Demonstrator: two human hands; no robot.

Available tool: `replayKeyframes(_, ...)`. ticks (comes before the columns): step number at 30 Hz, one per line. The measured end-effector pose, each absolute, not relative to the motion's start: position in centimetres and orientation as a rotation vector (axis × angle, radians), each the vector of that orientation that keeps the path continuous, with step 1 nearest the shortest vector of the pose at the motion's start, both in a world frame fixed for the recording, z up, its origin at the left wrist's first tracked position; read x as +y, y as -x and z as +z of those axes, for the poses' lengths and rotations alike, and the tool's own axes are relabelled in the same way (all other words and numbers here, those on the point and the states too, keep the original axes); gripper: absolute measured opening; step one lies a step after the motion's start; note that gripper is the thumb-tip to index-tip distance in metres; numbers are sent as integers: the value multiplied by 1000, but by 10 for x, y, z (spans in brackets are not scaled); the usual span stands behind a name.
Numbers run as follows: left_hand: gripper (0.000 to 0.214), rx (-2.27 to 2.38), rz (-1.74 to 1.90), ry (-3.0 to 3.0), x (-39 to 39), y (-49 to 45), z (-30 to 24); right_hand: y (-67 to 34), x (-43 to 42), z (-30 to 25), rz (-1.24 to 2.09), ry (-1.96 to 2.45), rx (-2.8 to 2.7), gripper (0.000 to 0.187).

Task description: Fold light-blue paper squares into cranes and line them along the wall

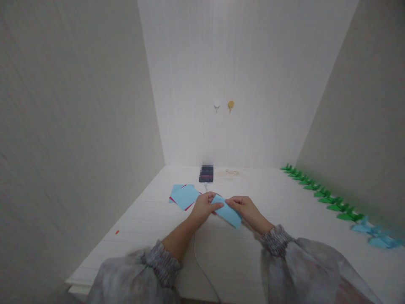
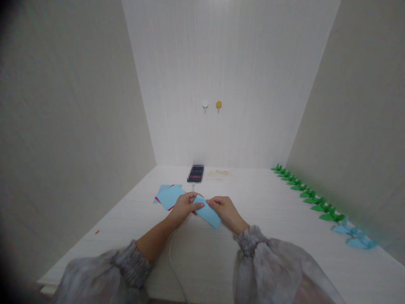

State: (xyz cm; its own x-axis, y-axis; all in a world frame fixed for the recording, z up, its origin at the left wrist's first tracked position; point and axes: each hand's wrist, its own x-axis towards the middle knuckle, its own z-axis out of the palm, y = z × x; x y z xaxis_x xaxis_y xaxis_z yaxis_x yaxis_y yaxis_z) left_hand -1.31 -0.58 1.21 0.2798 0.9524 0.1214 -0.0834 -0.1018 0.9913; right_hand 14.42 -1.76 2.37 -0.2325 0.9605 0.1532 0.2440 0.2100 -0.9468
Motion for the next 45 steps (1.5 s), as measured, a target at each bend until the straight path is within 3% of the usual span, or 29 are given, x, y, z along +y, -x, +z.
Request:
replayKeyframes(31,34,890,1150,-1394,-6,12,13,-144,-18,26,1048,1187,-1581,23)
replayKeyframes(45,34,932,1221,-1380,-4,14,12,-143,-19,24,1193,1095,-1522,27)
